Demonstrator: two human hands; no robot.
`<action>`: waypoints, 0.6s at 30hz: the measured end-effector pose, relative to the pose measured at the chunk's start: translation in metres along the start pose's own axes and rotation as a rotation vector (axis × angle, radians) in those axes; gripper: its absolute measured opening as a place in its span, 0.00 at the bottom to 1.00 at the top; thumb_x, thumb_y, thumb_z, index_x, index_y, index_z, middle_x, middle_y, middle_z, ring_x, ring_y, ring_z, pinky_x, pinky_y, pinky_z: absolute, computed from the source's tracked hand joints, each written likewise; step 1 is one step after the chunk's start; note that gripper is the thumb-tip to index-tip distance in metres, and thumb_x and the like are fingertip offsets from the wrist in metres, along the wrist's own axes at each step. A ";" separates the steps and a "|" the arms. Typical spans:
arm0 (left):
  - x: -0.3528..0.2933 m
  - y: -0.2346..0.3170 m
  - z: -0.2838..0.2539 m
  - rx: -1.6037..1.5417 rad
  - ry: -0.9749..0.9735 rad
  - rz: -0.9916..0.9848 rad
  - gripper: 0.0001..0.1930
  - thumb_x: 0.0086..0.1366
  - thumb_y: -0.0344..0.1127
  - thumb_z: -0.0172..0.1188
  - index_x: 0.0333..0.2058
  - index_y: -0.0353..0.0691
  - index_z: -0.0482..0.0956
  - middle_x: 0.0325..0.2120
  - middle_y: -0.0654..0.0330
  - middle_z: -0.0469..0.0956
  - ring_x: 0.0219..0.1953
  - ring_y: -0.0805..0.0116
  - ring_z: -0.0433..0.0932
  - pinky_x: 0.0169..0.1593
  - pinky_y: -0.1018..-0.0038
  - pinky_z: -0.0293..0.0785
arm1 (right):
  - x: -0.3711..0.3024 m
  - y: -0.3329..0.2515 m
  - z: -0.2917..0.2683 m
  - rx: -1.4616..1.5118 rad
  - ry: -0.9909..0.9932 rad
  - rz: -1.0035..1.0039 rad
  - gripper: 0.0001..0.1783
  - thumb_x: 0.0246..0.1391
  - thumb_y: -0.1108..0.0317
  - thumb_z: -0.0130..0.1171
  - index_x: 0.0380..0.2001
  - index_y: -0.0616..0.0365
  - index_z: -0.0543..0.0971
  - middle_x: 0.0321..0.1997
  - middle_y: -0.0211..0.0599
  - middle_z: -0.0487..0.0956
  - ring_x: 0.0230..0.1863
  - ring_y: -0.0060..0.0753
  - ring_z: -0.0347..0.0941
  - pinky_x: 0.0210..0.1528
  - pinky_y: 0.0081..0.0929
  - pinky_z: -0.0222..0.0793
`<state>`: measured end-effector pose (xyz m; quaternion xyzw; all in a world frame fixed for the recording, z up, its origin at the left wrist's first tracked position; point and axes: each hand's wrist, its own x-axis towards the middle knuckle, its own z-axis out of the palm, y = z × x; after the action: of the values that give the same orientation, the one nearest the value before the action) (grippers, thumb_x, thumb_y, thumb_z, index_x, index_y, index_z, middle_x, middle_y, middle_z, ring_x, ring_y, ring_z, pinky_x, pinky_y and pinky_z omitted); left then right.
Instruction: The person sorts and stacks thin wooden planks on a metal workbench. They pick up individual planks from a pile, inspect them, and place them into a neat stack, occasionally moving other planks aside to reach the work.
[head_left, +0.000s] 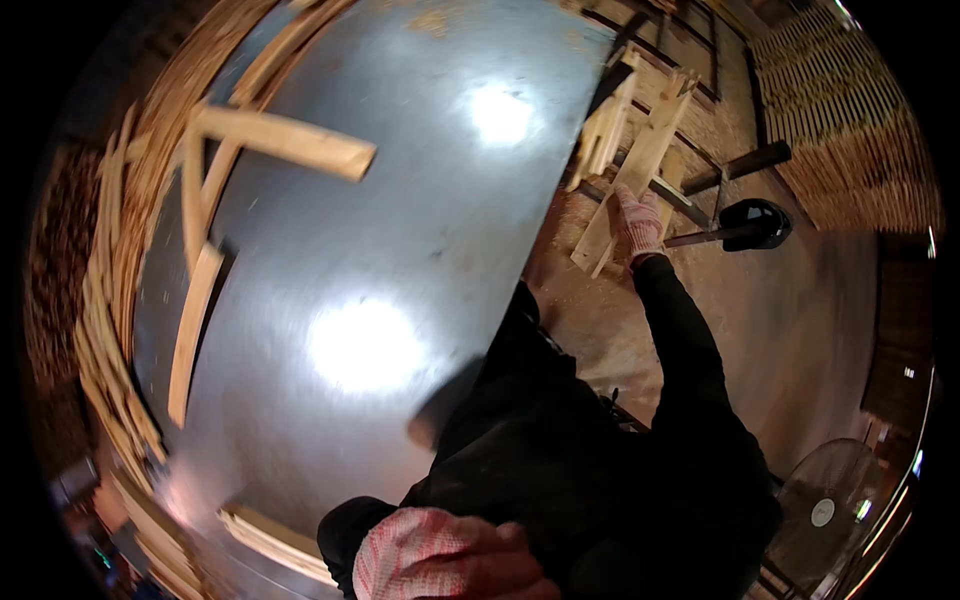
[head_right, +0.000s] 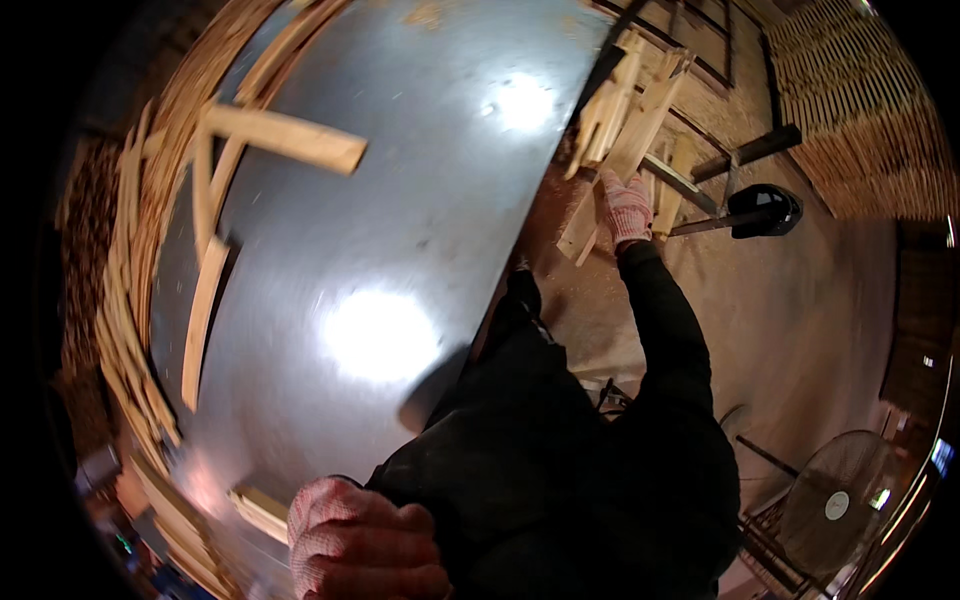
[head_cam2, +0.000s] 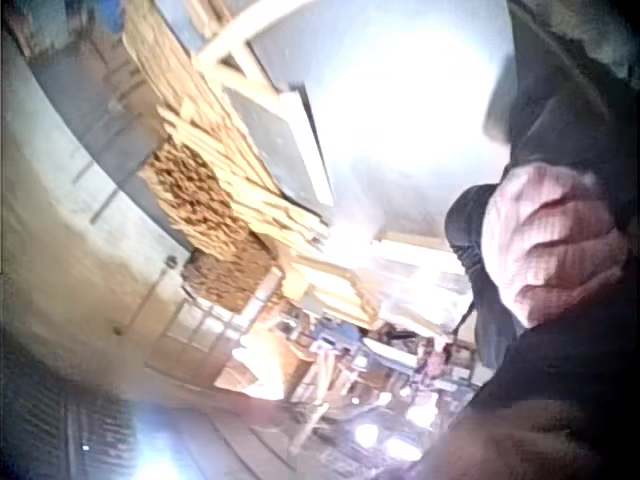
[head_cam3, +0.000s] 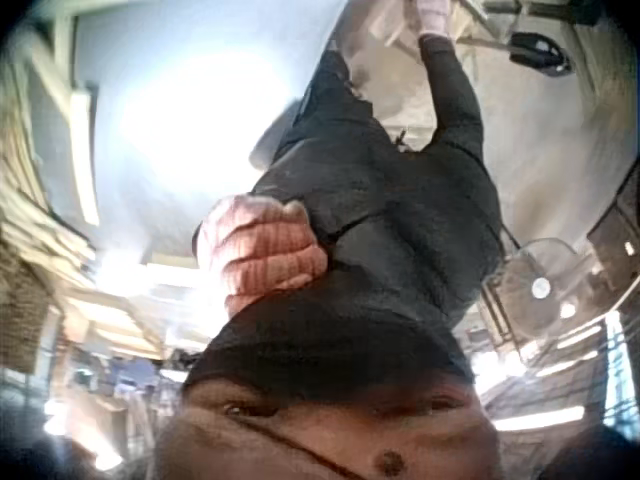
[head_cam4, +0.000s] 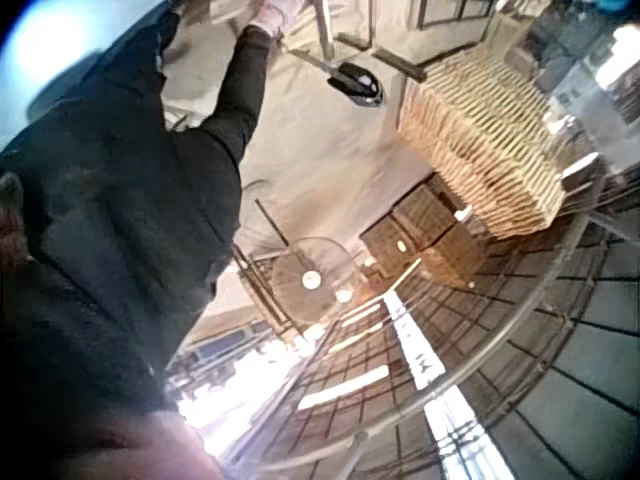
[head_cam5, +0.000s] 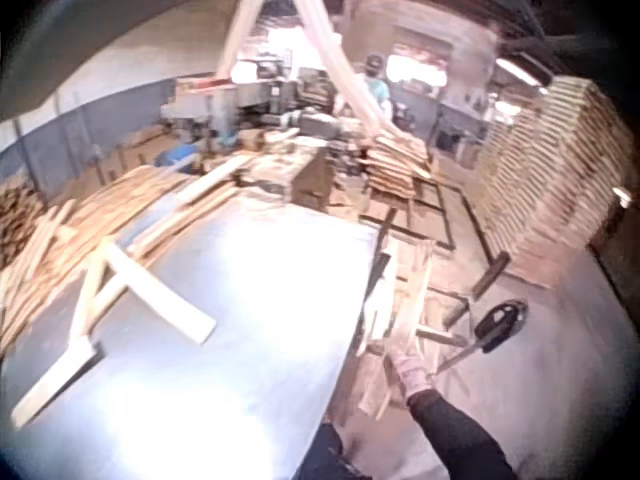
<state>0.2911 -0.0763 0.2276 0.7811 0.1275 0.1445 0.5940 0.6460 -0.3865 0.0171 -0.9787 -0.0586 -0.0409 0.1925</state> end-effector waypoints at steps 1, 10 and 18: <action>0.022 -0.004 0.017 -0.003 -0.037 -0.033 0.24 0.65 0.48 0.52 0.53 0.39 0.64 0.46 0.52 0.70 0.44 0.59 0.73 0.49 0.65 0.69 | 0.024 0.049 0.016 -0.203 -0.076 -0.067 0.17 0.60 0.61 0.53 0.49 0.58 0.76 0.40 0.50 0.81 0.42 0.56 0.75 0.48 0.40 0.69; 0.137 -0.053 0.153 0.126 -0.155 -0.516 0.18 0.61 0.46 0.54 0.42 0.39 0.65 0.36 0.52 0.72 0.35 0.59 0.73 0.41 0.66 0.69 | 0.226 0.204 0.120 -0.009 -0.159 0.578 0.23 0.59 0.50 0.53 0.44 0.61 0.77 0.40 0.51 0.81 0.40 0.53 0.77 0.42 0.43 0.73; 0.205 -0.075 0.203 0.207 -0.190 -0.696 0.14 0.57 0.44 0.55 0.32 0.39 0.66 0.28 0.51 0.73 0.27 0.59 0.73 0.33 0.67 0.68 | 0.280 0.283 0.236 -0.529 -0.520 0.057 0.22 0.66 0.61 0.38 0.54 0.63 0.70 0.57 0.51 0.73 0.58 0.50 0.70 0.54 0.40 0.70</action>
<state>0.5559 -0.1616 0.1190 0.7569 0.3435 -0.1528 0.5346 0.9740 -0.5287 -0.2775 -0.9736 -0.0655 0.2006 -0.0872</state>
